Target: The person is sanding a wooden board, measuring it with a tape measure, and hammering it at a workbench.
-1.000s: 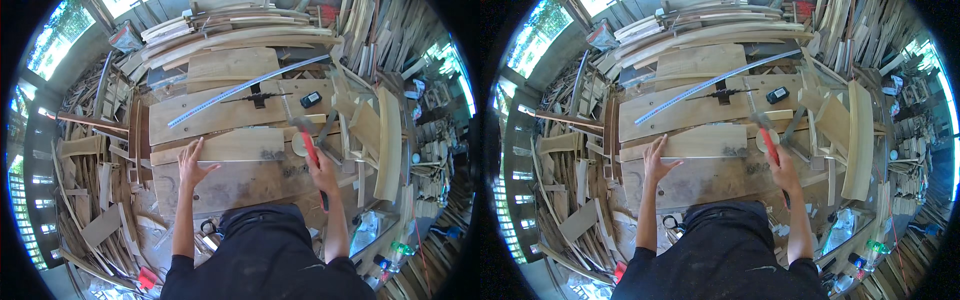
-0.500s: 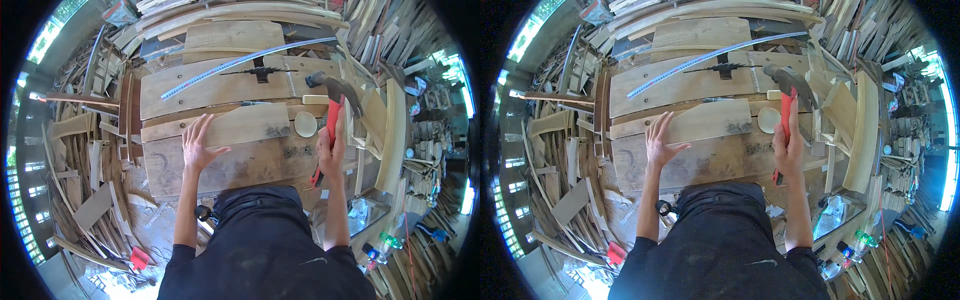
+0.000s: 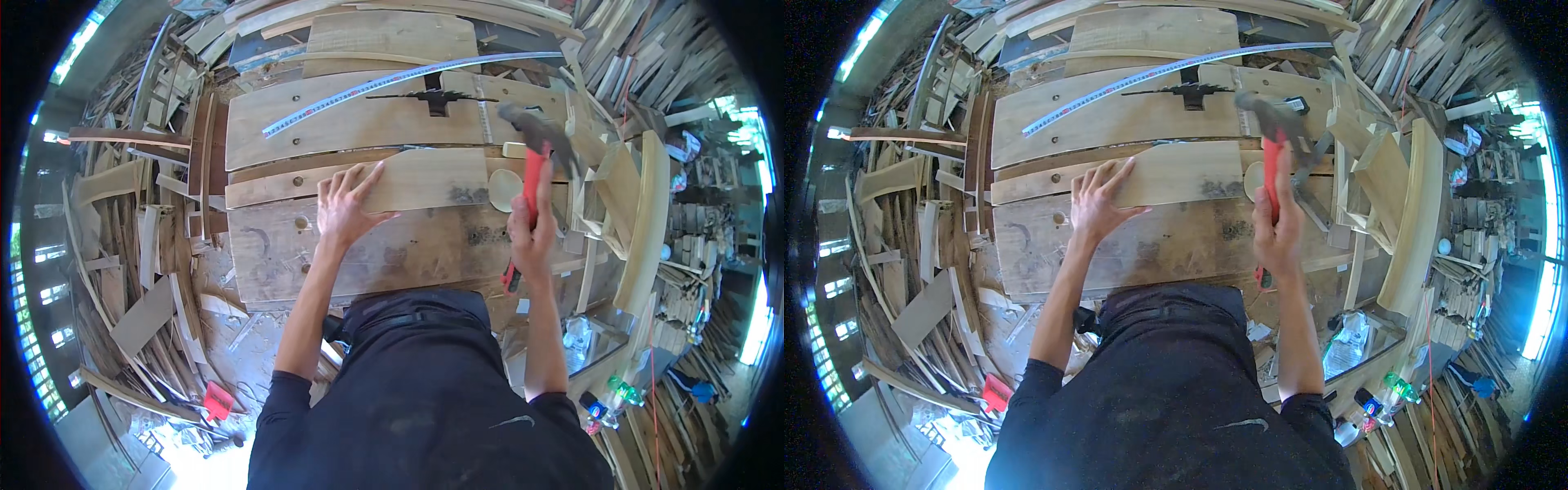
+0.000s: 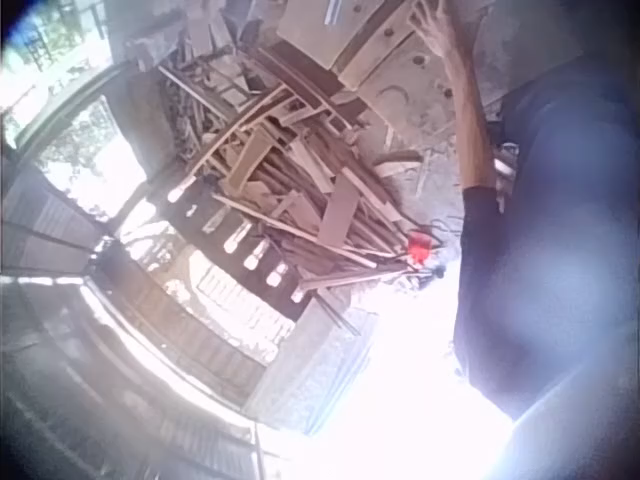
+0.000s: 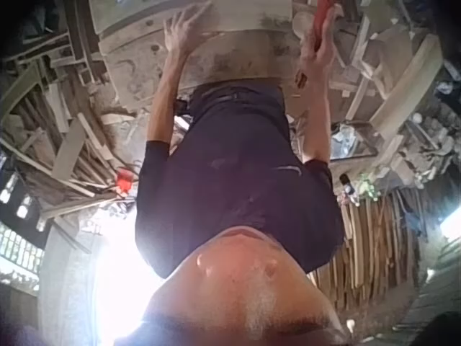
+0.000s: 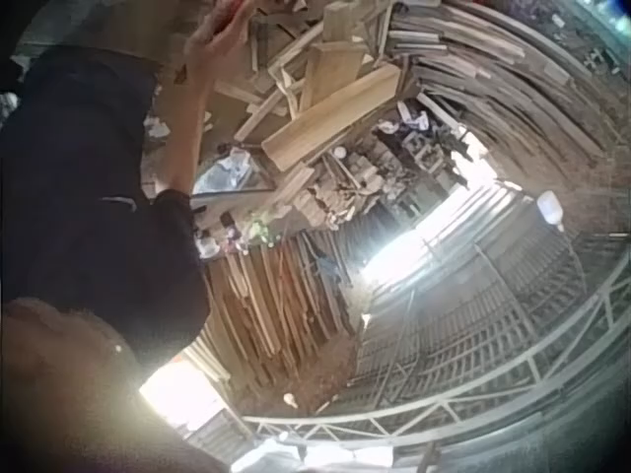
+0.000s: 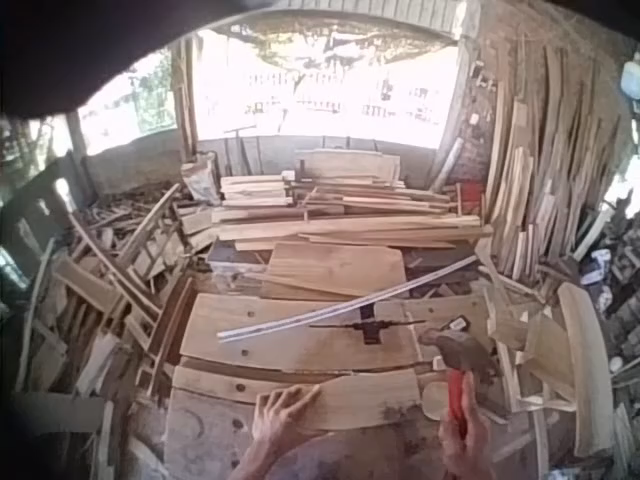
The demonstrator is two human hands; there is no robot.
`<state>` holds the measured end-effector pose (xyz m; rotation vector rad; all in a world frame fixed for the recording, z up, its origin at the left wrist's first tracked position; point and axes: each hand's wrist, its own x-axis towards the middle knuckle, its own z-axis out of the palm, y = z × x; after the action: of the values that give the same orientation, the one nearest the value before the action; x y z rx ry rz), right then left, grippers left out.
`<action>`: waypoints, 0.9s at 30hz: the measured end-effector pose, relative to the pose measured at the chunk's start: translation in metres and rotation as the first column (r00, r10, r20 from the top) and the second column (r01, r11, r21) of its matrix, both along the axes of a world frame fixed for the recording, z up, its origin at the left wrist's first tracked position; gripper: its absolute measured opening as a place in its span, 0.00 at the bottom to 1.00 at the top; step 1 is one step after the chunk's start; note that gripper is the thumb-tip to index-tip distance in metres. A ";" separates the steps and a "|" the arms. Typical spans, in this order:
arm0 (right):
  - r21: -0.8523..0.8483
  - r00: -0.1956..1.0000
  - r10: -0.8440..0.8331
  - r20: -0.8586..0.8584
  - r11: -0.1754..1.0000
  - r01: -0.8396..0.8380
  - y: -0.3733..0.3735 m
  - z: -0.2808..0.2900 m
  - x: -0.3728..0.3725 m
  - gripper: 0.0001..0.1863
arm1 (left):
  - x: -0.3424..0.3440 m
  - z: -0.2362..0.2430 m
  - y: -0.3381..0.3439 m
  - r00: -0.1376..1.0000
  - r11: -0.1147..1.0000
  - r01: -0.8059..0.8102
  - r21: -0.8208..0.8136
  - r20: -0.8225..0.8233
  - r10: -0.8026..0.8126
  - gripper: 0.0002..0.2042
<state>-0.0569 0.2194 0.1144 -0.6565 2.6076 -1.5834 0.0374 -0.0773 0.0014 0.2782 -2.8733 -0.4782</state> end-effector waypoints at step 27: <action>0.200 0.983 0.164 -0.082 0.969 -0.145 0.021 -0.041 0.018 0.35 | -0.015 -0.001 0.010 1.000 1.000 0.019 -0.021 -0.005 -0.019 0.49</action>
<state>-0.0388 0.2407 0.0730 -0.9173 2.6566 -1.2664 0.0223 -0.0669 0.0000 0.2463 -2.8763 -0.4512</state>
